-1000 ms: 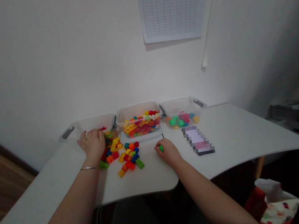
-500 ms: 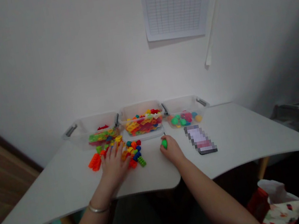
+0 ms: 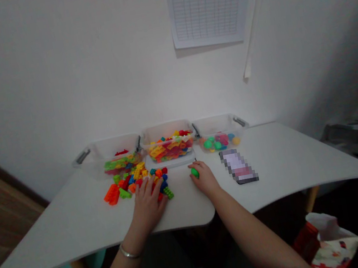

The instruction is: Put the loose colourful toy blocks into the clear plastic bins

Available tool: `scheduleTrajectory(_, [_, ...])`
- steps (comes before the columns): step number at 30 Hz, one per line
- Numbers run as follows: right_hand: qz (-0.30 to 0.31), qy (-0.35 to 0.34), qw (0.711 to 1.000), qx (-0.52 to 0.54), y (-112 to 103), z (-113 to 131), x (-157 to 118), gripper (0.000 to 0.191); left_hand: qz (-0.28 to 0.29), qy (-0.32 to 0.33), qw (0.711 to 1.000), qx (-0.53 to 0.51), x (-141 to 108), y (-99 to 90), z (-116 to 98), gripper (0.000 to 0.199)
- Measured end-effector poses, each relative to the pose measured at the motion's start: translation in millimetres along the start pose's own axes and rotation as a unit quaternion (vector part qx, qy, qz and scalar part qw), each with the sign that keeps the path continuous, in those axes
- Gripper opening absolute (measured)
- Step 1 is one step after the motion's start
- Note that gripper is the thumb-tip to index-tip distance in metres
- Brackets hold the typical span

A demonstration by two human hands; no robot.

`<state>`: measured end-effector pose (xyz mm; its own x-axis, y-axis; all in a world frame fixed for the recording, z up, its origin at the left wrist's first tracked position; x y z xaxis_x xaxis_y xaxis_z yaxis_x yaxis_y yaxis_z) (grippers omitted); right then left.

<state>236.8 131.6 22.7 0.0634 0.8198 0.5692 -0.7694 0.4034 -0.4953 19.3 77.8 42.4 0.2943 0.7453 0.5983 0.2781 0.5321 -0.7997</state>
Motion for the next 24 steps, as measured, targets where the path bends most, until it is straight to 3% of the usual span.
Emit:
scheduleTrajectory(3, [-0.060,0.018,0.998,0.032,-17.7,-0.4,4.1,0.037,-0.011,-0.010,1.000,-0.015,-0.9,-2.5,2.5,0.048])
scheduleTrajectory(6, [-0.172,0.028,0.984,0.041,-54.5,-0.6,15.1,0.036,-0.021,-0.030,0.999,-0.031,-2.2,-3.7,8.2,0.048])
scheduleTrajectory(8, [-0.244,0.022,0.969,-0.015,-82.1,1.7,26.9,0.035,-0.023,-0.038,0.998,-0.034,-3.1,-3.0,11.1,0.047])
scheduleTrajectory(13, [-0.291,0.008,0.946,-0.141,-118.0,0.4,73.2,0.033,-0.013,-0.039,0.999,-0.031,-3.9,1.0,12.2,0.041])
scheduleTrajectory(18, [-0.252,0.009,0.953,-0.169,-109.2,-11.8,101.9,0.040,-0.013,-0.041,0.999,-0.033,-3.0,-0.3,11.7,0.042])
scheduleTrajectory(24, [-0.157,0.024,0.945,-0.287,-76.4,-19.9,92.1,0.054,-0.021,-0.053,0.998,-0.020,-2.7,-5.4,11.7,0.039])
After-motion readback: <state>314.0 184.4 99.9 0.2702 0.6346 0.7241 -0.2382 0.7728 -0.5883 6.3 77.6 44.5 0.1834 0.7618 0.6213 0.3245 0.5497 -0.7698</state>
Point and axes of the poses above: each hand's wrist, its own x-axis towards the middle knuckle, its own y-axis out of the palm, z = x × y, the point moved 9 cm from there along x, towards the middle knuckle, and after that the axes turned 5 degrees about -z, right-handed, at the moved point
